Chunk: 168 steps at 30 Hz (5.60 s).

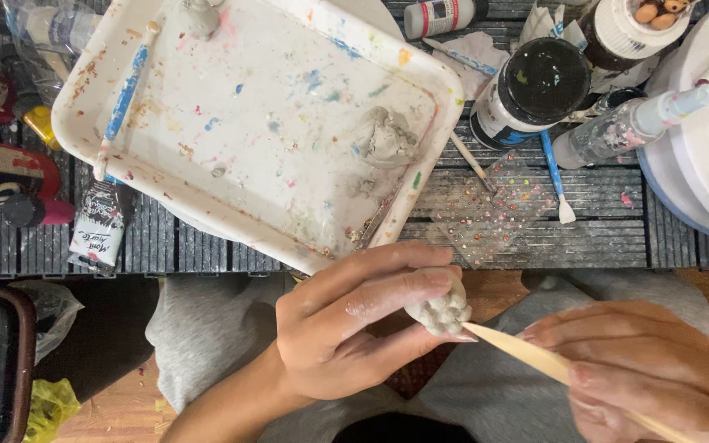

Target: The person shapes a small lump of gray clay using a wooden sculpting tool and their fingers. They repeatedly press, carve, and smooth the clay to form a rounded object with textured details.

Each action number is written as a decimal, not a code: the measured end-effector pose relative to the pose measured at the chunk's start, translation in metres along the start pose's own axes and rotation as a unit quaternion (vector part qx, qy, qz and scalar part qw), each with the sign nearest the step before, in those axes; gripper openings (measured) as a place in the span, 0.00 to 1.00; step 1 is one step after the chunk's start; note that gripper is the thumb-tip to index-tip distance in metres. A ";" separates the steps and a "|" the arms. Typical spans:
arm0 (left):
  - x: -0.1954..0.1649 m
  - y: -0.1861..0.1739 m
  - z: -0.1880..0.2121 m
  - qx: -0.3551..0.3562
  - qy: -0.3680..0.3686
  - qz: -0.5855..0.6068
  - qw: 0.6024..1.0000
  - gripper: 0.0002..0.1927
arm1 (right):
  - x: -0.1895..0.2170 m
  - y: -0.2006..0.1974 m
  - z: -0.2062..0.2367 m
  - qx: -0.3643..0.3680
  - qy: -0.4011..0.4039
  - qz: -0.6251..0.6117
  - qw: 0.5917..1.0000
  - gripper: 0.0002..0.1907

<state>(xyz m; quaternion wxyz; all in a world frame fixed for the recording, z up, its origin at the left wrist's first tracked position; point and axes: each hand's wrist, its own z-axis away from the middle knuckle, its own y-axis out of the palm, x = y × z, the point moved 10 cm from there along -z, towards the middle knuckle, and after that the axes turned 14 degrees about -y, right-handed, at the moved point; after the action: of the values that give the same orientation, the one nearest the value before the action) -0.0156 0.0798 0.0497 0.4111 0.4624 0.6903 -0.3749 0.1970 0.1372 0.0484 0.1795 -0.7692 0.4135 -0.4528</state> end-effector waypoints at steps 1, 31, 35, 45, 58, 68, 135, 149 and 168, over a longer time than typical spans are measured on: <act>0.000 0.000 0.000 -0.003 -0.004 0.004 1.000 0.23 | -0.002 -0.005 0.002 -0.050 0.006 -0.041 0.998 0.12; 0.032 0.029 0.005 0.213 -0.152 0.094 0.961 0.22 | -0.168 0.035 -0.031 -0.320 0.266 -0.267 0.869 0.14; 0.033 0.022 0.002 0.190 -0.150 0.090 0.966 0.22 | -0.167 0.030 -0.023 -0.362 0.259 -0.308 0.841 0.15; 0.034 0.009 -0.007 0.161 -0.159 0.042 0.973 0.22 | -0.172 0.033 -0.008 -0.364 0.253 -0.322 0.836 0.15; 0.034 -0.001 -0.010 0.110 -0.136 0.051 0.983 0.22 | -0.145 -0.003 0.026 -0.401 0.139 -0.270 0.864 0.09; 0.025 -0.006 -0.007 0.067 -0.090 0.021 0.993 0.25 | -0.037 -0.013 0.029 -0.292 -0.103 -0.022 0.951 0.10; 0.052 0.022 0.007 0.252 -0.315 0.233 0.885 0.29 | -0.028 -0.013 -0.004 0.032 -0.123 -0.213 0.969 0.15; 0.055 0.032 0.019 0.317 -0.402 0.299 0.805 0.31 | -0.028 -0.008 -0.013 0.025 -0.093 -0.250 0.964 0.13; 0.067 0.046 0.029 0.309 -0.469 0.390 0.730 0.21 | -0.014 -0.011 -0.020 0.030 -0.106 -0.223 0.969 0.16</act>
<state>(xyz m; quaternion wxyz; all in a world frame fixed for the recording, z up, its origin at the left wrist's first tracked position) 0.0185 0.0891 -0.0293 0.6275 0.5574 0.0150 -0.5434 0.1816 0.1572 0.0588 0.1398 -0.8800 0.1965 -0.4093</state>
